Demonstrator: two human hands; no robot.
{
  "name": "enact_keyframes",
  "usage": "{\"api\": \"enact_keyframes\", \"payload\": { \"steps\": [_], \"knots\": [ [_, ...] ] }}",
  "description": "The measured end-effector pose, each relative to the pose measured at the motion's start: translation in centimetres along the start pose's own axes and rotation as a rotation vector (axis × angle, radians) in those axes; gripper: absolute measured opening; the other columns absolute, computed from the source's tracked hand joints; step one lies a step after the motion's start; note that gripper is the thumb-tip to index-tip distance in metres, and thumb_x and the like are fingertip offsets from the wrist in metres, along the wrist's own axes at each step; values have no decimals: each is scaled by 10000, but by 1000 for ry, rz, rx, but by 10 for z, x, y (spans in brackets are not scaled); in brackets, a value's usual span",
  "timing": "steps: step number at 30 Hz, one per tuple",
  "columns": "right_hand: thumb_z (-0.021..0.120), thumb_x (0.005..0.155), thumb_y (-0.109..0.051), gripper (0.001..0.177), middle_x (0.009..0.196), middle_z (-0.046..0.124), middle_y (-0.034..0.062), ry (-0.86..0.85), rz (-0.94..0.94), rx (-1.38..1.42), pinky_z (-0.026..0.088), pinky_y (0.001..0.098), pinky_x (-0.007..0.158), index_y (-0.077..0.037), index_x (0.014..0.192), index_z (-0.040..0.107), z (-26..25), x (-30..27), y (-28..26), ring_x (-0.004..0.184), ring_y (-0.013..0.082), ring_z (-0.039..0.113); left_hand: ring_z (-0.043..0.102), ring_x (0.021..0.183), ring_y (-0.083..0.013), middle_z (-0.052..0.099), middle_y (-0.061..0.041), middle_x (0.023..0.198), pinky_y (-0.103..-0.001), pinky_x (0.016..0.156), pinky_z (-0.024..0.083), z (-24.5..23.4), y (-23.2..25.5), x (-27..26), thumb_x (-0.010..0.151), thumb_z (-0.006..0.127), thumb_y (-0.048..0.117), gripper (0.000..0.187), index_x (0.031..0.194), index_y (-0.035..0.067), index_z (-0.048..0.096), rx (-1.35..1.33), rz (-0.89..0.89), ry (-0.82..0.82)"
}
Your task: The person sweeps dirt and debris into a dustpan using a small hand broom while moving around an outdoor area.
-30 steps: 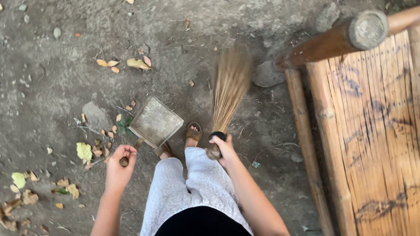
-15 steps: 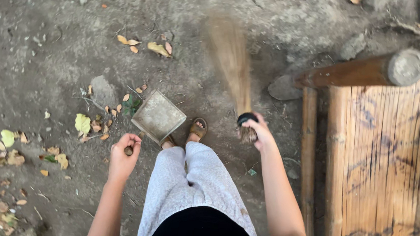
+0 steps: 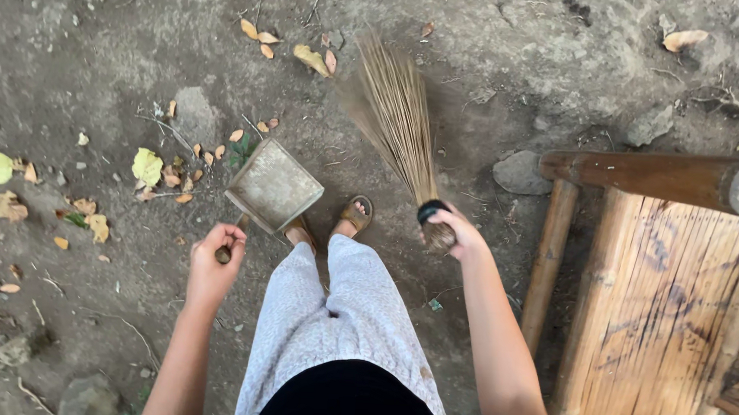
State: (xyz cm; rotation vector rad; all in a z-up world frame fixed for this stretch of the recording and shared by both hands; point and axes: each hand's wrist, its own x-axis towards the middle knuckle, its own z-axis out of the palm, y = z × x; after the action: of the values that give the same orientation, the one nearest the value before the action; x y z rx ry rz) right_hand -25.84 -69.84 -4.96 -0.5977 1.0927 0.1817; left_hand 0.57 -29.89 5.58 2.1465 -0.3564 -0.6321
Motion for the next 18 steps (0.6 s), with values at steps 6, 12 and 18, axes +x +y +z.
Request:
{"api": "enact_keyframes", "payload": {
  "steps": [6, 12, 18],
  "knots": [
    [673, 691, -45, 671, 950, 657, 198, 264, -46, 11, 638, 452, 603, -112, 1320, 451, 85, -35, 49, 733, 327, 700, 611, 570, -165, 642, -67, 655, -316, 645, 485, -20, -24, 2, 880, 685, 17, 58, 920, 52, 661, 51, 11, 24],
    [728, 727, -40, 526, 956, 656, 169, 232, 156, 304, 636, 489, 691, -93, 1202, 507, 166, 75, 158, 787, 302, 723, 653, 633, -219, 655, -68, 701, -344, 662, 497, -40, -57, -7, 872, 685, 28, 88, 949, 61, 660, 67, -84, 39],
    [792, 824, -150, 445, 948, 690, 145, -195, 331, 50, 620, 454, 693, -13, 1183, 567, 175, 123, 164, 769, 288, 707, 666, 677, -207, 675, -50, 728, -359, 752, 480, -65, -93, -27, 873, 698, 48, 86, 942, 82, 660, 118, -43, 145]
  ]
}}
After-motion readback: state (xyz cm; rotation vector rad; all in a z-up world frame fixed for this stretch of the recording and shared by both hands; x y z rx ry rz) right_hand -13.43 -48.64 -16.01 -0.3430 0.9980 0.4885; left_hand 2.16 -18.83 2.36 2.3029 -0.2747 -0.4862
